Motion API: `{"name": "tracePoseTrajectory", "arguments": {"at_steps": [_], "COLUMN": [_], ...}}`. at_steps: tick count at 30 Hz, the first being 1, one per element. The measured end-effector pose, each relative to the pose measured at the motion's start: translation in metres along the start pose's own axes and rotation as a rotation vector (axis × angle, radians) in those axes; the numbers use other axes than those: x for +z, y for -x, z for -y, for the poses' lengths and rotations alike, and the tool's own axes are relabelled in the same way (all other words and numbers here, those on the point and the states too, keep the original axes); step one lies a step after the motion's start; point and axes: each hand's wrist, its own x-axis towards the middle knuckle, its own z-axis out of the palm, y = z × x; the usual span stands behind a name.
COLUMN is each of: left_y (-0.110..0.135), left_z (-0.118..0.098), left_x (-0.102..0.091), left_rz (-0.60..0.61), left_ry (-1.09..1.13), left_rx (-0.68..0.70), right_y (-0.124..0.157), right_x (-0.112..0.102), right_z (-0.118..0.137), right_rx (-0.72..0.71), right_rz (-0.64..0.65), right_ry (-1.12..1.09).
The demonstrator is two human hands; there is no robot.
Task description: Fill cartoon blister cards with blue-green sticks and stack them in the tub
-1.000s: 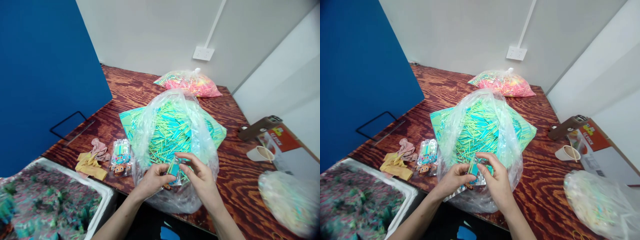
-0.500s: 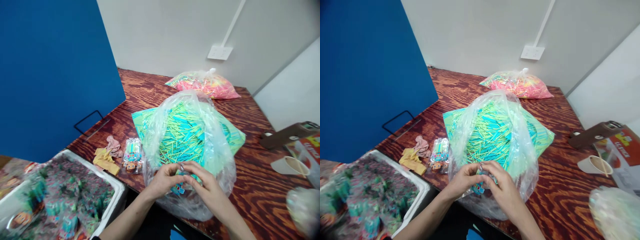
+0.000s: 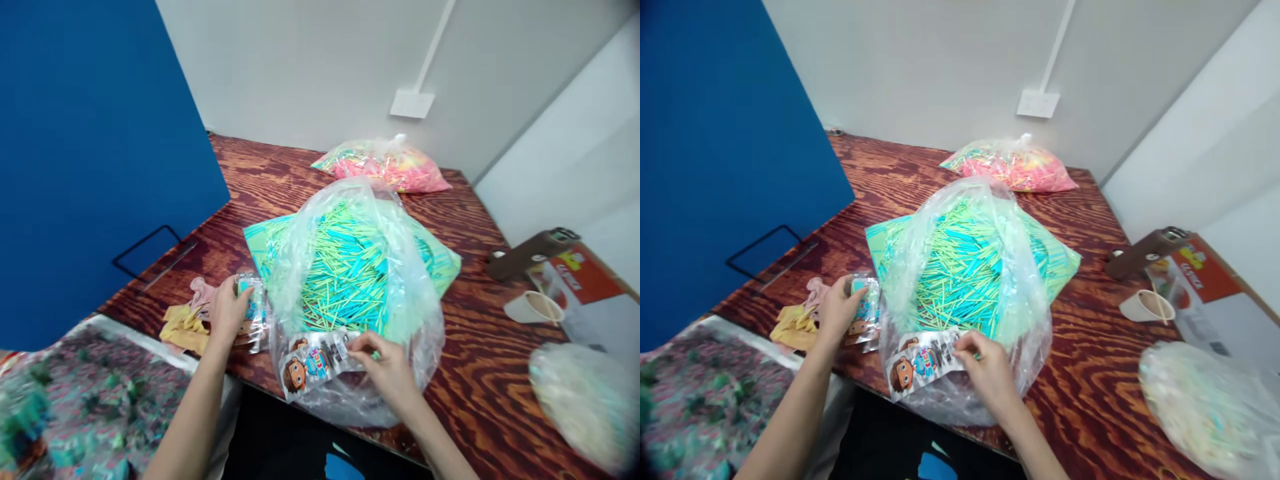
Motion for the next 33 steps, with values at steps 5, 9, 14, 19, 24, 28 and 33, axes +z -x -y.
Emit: {"name": "tracePoseTrajectory", "arguments": {"at_steps": [5,9,14,19,24,28,33], "left_y": [0.004,0.037,0.100,0.131,0.130,0.129,0.131], "left_z": [0.007,-0.018,-0.043,-0.030,-0.021,-0.021,-0.020], "left_x": [0.004,0.011,0.048,0.079,0.086,0.087,0.086], "left_rz": [-0.152,-0.176,0.400,0.481,0.460,0.457,0.454], "left_ry": [-0.486,-0.424,-0.175,-0.307,-0.349,-0.341,-0.326], "left_rx": [0.153,0.382,0.639,0.663,0.639,0.634,0.638], "right_y": [-0.007,-0.034,-0.050,-0.039,-0.045,-0.058,-0.067], "right_x": [-0.017,-0.053,-0.065,-0.063,-0.062,-0.062,-0.073], "right_z": [-0.012,-0.021,-0.026,-0.023,-0.019,-0.018,-0.019], "right_rx": [-0.116,-0.257,-0.506,-0.685,-0.777,-0.852,-0.938], "right_rz": [0.047,-0.072,0.095,0.304,0.408,0.499,0.563], "right_ry": [0.344,0.500,0.899,1.232,1.356,1.396,1.364]}}
